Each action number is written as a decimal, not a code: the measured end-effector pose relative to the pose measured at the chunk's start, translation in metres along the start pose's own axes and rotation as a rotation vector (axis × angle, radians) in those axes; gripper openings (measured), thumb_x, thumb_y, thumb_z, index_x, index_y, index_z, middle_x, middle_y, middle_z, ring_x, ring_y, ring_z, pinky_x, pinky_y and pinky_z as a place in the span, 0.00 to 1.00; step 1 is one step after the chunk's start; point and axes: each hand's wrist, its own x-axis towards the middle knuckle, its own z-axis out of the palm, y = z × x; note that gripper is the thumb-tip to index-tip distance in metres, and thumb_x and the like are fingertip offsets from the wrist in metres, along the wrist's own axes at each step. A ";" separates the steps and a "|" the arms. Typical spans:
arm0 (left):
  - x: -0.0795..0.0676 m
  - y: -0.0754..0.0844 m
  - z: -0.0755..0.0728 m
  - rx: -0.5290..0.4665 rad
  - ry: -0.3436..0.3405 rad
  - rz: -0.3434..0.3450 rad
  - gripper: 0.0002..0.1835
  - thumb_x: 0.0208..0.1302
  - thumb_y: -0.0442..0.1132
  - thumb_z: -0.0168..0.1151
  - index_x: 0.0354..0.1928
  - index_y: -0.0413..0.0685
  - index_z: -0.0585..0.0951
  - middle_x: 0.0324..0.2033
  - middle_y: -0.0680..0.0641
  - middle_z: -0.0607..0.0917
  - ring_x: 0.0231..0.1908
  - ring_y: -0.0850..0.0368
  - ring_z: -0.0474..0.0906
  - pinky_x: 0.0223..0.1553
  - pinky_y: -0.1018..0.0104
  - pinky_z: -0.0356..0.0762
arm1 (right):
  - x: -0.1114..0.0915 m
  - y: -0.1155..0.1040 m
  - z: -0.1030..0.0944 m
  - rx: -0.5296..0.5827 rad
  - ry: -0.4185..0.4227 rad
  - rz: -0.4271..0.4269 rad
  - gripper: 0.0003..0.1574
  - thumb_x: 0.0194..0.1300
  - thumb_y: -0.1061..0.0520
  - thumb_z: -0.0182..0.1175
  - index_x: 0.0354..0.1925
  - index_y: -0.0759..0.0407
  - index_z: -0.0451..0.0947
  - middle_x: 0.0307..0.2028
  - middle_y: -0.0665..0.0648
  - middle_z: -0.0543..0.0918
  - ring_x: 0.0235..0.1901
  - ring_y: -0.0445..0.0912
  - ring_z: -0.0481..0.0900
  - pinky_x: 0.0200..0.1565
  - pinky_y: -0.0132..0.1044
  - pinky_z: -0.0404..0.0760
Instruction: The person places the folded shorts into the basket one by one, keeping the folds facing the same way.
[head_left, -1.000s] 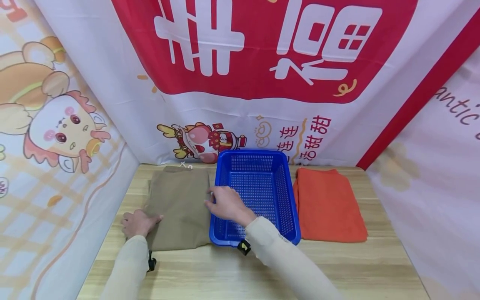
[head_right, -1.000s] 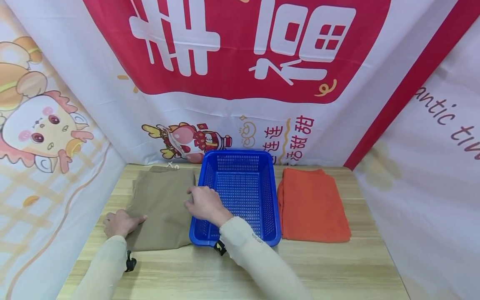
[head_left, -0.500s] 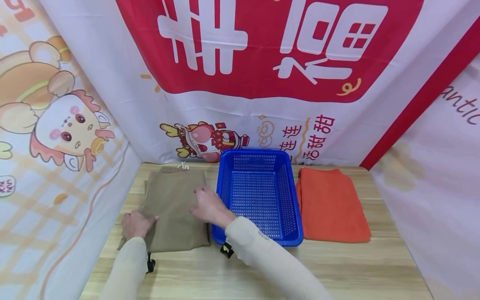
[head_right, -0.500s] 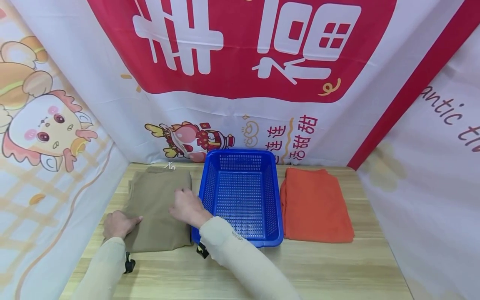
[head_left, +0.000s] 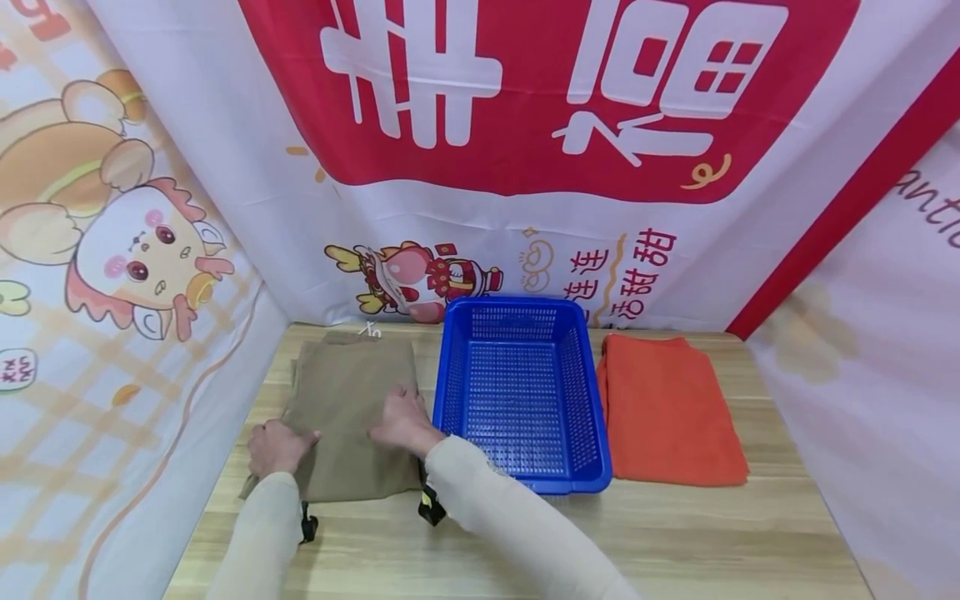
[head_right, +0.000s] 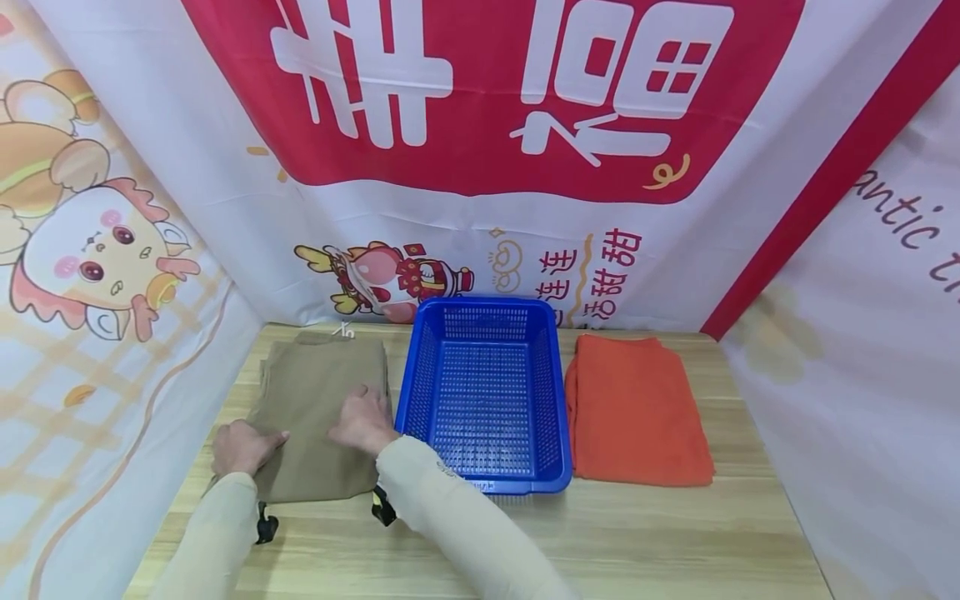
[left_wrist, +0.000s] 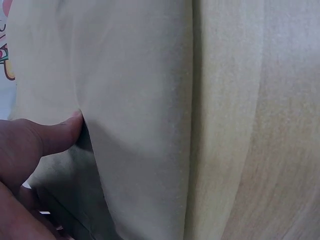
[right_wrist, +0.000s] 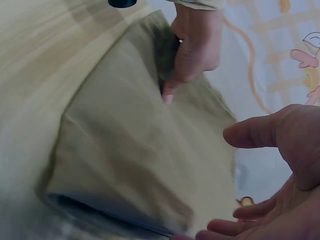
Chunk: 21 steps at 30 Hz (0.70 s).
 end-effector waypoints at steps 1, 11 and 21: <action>0.000 0.000 0.000 0.000 -0.002 0.001 0.40 0.56 0.50 0.73 0.54 0.18 0.70 0.51 0.23 0.68 0.55 0.23 0.65 0.49 0.27 0.70 | 0.000 0.000 0.002 0.022 0.009 0.010 0.44 0.56 0.46 0.74 0.61 0.69 0.69 0.59 0.68 0.75 0.59 0.59 0.73 0.60 0.43 0.73; 0.000 0.002 -0.001 0.026 -0.011 0.002 0.39 0.57 0.51 0.72 0.52 0.19 0.71 0.50 0.23 0.65 0.54 0.23 0.63 0.45 0.32 0.72 | -0.001 -0.001 0.020 0.212 0.043 0.181 0.52 0.54 0.49 0.77 0.67 0.67 0.61 0.60 0.70 0.71 0.61 0.61 0.69 0.62 0.51 0.72; 0.001 -0.001 0.002 0.031 -0.001 0.007 0.39 0.57 0.51 0.73 0.52 0.19 0.71 0.49 0.23 0.66 0.52 0.23 0.64 0.42 0.34 0.73 | 0.002 0.005 0.031 0.275 0.073 0.254 0.61 0.49 0.52 0.76 0.71 0.73 0.55 0.58 0.74 0.72 0.59 0.65 0.70 0.62 0.53 0.72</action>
